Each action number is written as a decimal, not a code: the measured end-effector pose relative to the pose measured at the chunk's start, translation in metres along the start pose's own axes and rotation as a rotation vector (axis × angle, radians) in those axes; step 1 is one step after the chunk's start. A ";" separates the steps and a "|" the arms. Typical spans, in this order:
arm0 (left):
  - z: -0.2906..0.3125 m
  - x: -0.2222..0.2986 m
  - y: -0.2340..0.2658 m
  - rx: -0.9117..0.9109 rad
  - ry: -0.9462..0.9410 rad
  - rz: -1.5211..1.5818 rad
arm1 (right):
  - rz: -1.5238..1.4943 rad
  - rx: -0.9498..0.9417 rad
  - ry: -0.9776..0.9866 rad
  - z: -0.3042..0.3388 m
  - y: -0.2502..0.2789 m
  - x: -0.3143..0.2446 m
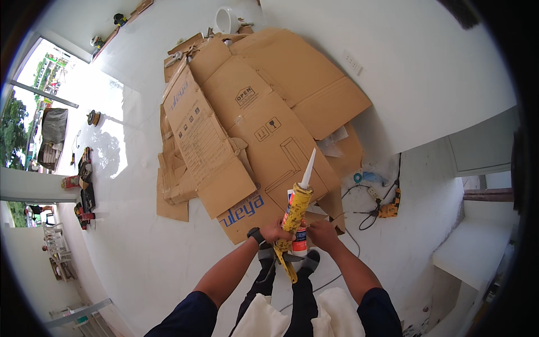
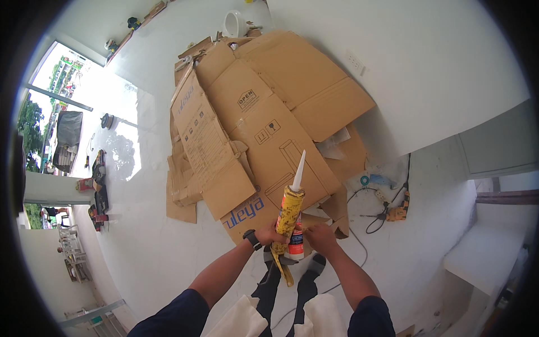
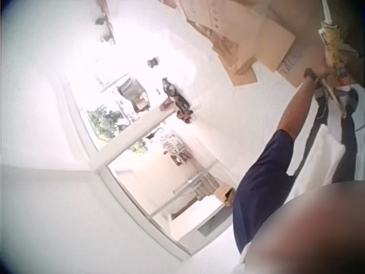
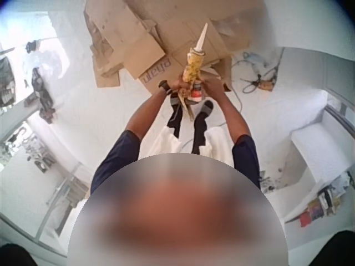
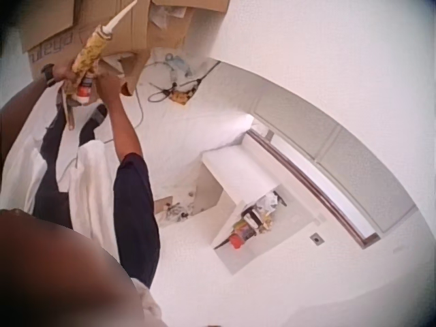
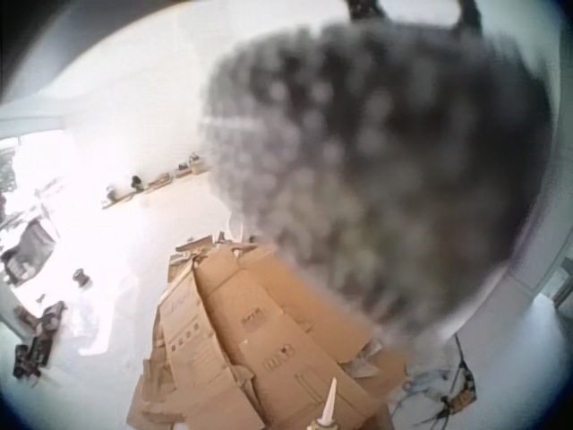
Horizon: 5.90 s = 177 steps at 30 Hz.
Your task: The person applies silicone sealant around the base of a wall-mounted sink using a caulking gun. They then smooth the bead with their finger and wipe excess silicone with a small piece of cardboard.
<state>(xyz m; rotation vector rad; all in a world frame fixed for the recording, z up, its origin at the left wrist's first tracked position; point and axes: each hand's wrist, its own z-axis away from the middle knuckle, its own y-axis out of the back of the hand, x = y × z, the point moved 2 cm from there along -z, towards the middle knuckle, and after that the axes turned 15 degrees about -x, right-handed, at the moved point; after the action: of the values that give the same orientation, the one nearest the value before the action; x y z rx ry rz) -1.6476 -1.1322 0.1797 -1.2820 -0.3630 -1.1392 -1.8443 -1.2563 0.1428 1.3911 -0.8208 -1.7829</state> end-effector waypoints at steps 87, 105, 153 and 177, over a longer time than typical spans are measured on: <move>-0.116 0.057 -0.237 -0.475 0.290 -0.967 | -1.882 1.048 -1.609 0.458 -0.252 -0.224; -0.242 0.162 -0.350 -0.251 0.564 -1.371 | -1.041 1.445 -1.904 0.838 0.068 -0.255; -0.615 0.048 -0.592 0.920 0.786 -0.130 | -1.211 0.677 -0.573 0.601 0.773 0.784; -0.927 0.230 -0.564 1.439 0.551 0.576 | -1.204 0.032 -0.366 0.108 0.961 0.945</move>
<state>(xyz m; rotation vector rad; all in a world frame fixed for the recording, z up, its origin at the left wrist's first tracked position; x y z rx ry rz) -2.3373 -1.9784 0.3770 0.2220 -0.2579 -0.4282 -1.9523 -2.5635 0.4735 1.7641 -0.0894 -2.9806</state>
